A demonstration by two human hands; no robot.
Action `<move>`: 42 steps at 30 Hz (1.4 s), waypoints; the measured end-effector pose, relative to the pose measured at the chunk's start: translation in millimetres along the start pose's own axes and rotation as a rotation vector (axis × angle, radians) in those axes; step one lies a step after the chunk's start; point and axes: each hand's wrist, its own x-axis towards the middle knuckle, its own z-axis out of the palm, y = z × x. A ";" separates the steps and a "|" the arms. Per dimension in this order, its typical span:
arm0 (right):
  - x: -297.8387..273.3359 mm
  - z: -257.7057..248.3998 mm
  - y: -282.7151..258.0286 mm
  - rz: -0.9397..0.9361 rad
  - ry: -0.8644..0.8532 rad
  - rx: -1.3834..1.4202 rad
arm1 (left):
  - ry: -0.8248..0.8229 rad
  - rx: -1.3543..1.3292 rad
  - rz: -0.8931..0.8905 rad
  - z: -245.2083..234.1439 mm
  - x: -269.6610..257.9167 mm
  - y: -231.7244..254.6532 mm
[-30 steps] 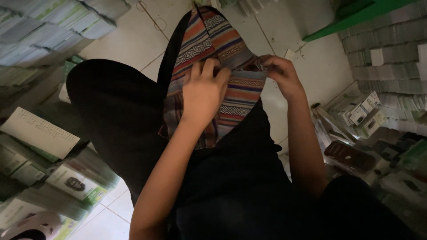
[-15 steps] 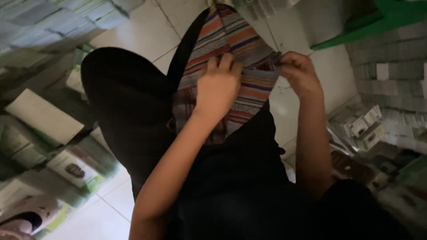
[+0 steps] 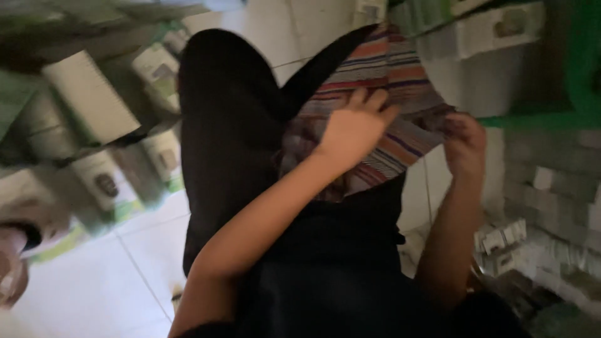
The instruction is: Folding a patterned cloth into a decorative butterfly shape.
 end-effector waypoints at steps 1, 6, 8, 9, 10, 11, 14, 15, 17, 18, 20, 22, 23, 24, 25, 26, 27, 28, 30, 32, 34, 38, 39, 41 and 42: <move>-7.2 -12.2 6.3 -0.036 0.010 -0.040 | -0.009 -0.036 0.026 4.0 -0.3 0.8; -1.6 -12.3 1.6 -0.083 0.105 -0.129 | 0.026 -0.088 0.053 2.3 -0.8 -0.1; 9.1 -5.0 -3.6 -0.100 0.089 0.015 | 0.073 -0.059 0.057 0.5 1.0 -4.0; 11.5 -11.4 -2.0 -0.081 0.045 0.077 | 0.060 -0.059 0.070 0.5 0.9 -5.4; 13.8 -17.5 -0.5 -0.062 0.000 0.138 | 0.047 -0.060 0.083 0.1 0.6 -6.9; 14.6 -19.0 -5.0 -0.065 0.004 0.141 | 0.045 -0.059 0.088 -0.6 0.4 -7.0; 16.2 -27.5 -15.4 0.021 -0.083 0.022 | 0.036 -0.051 0.096 -4.9 0.2 -6.7; 15.7 -33.4 -16.8 0.056 -0.113 -0.049 | 0.028 -0.053 0.097 -7.3 1.1 -6.0; 14.1 -37.1 -21.0 0.090 -0.142 -0.119 | 0.018 -0.055 0.099 -10.5 2.4 -4.9; 13.0 -34.7 -23.8 0.110 -0.157 -0.124 | 0.010 -0.056 0.107 -11.3 2.6 -4.5; 9.8 -25.1 -30.9 0.130 -0.167 -0.128 | 0.000 -0.060 0.118 -11.0 2.9 -4.4; 5.7 -11.0 -40.5 0.202 -0.159 -0.143 | 0.005 -0.037 0.120 -8.7 3.1 -4.0; 4.0 -12.8 -37.2 0.201 -0.158 -0.143 | 0.005 -0.038 0.122 -9.9 4.8 -2.9; 2.3 -14.5 -33.7 0.192 -0.174 -0.120 | -0.050 -0.034 0.111 -11.1 6.4 -2.0; 0.0 -15.6 -29.4 0.186 -0.190 -0.095 | -0.109 -0.031 0.099 -12.5 7.4 -1.5; 0.7 -15.4 -28.4 0.186 -0.188 -0.093 | -0.111 -0.032 0.100 -11.2 7.7 -0.7; -0.5 -14.9 -27.0 0.137 -0.199 -0.042 | -0.103 -0.058 0.077 -10.4 6.7 0.8; -1.8 -14.5 -25.6 0.088 -0.210 0.008 | -0.094 -0.085 0.054 -9.5 5.8 2.5; 0.2 -17.0 -21.5 0.067 -0.196 -0.001 | -0.081 -0.120 0.023 -12.1 6.1 4.7; 1.1 -15.1 -24.4 0.046 -0.181 -0.017 | -0.065 -0.160 -0.006 -18.2 5.9 10.2; 2.0 -8.0 -31.1 0.026 -0.161 -0.083 | -0.060 -0.195 -0.120 -27.7 2.8 18.0; 2.3 -0.4 -29.6 0.037 -0.112 -0.138 | -0.133 -0.217 -0.302 -42.0 -8.9 26.6; 1.1 -1.5 -27.6 0.037 -0.082 -0.177 | -0.321 -0.245 -0.414 -47.9 -11.3 30.4; -1.6 -2.2 -25.7 0.044 -0.054 -0.219 | -0.512 -0.275 -0.527 -54.0 -22.0 34.7; -3.3 -1.8 -26.1 0.040 -0.038 -0.255 | -0.504 -0.302 -0.514 -54.6 -30.6 35.4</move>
